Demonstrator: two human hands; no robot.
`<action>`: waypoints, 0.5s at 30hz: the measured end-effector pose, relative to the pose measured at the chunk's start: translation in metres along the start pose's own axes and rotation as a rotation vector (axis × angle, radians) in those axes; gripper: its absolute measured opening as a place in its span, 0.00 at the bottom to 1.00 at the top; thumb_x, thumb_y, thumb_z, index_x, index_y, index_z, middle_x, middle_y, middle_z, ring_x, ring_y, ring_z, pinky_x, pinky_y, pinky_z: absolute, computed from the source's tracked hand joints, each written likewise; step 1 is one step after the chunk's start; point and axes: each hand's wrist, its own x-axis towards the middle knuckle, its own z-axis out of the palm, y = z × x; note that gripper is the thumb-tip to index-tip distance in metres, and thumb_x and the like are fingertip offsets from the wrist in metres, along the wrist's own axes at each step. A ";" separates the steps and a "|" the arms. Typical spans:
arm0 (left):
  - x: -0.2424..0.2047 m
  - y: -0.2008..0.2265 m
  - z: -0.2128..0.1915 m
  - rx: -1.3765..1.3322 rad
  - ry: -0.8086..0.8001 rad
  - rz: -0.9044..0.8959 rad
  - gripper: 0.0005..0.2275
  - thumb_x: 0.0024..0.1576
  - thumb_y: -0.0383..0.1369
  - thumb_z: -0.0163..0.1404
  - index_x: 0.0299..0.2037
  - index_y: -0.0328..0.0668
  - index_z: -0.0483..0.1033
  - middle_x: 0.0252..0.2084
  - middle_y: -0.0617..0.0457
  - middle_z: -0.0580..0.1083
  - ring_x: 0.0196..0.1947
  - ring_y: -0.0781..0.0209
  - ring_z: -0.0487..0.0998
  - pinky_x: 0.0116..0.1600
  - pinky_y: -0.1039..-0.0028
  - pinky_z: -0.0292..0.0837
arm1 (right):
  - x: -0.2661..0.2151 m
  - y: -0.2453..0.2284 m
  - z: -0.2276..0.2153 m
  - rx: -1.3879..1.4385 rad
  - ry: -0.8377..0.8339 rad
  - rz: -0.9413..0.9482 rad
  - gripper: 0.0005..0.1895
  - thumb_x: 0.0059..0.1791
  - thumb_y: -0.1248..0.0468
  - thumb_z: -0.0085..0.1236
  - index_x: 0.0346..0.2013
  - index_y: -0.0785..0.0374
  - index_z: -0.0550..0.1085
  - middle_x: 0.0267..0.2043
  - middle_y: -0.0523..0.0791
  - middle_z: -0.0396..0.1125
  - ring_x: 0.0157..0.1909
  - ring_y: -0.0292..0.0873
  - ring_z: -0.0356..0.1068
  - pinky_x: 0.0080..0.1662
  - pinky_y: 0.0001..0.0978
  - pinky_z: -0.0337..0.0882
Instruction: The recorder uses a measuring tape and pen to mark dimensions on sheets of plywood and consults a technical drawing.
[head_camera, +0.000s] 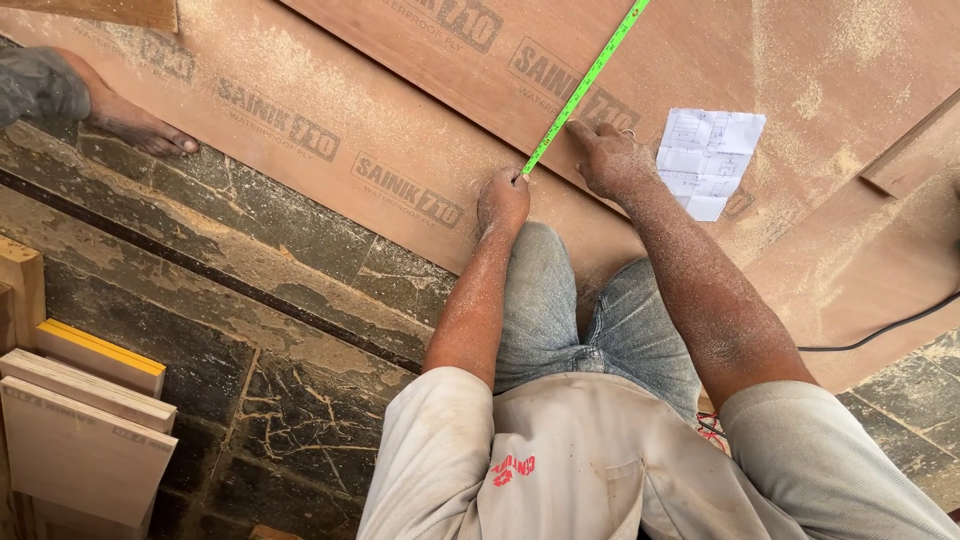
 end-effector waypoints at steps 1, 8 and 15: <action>0.001 -0.001 0.001 0.001 0.001 0.003 0.12 0.64 0.41 0.48 0.49 0.45 0.78 0.45 0.44 0.80 0.47 0.48 0.81 0.53 0.55 0.74 | -0.001 -0.001 -0.003 0.001 0.003 0.001 0.38 0.51 0.54 0.61 0.73 0.41 0.56 0.66 0.52 0.60 0.65 0.57 0.63 0.59 0.54 0.71; 0.010 -0.014 0.010 0.024 0.056 0.088 0.09 0.61 0.39 0.52 0.42 0.43 0.80 0.42 0.44 0.79 0.45 0.44 0.79 0.51 0.54 0.72 | -0.039 0.021 -0.015 0.057 -0.009 0.266 0.18 0.60 0.54 0.54 0.58 0.63 0.74 0.54 0.53 0.71 0.57 0.51 0.73 0.58 0.50 0.76; 0.052 -0.079 0.034 -0.197 0.027 0.431 0.09 0.61 0.34 0.52 0.35 0.37 0.80 0.32 0.48 0.78 0.34 0.58 0.78 0.44 0.66 0.73 | -0.071 0.142 0.055 0.690 0.540 0.933 0.58 0.40 0.52 0.81 0.68 0.66 0.47 0.62 0.58 0.50 0.60 0.59 0.61 0.51 0.52 0.75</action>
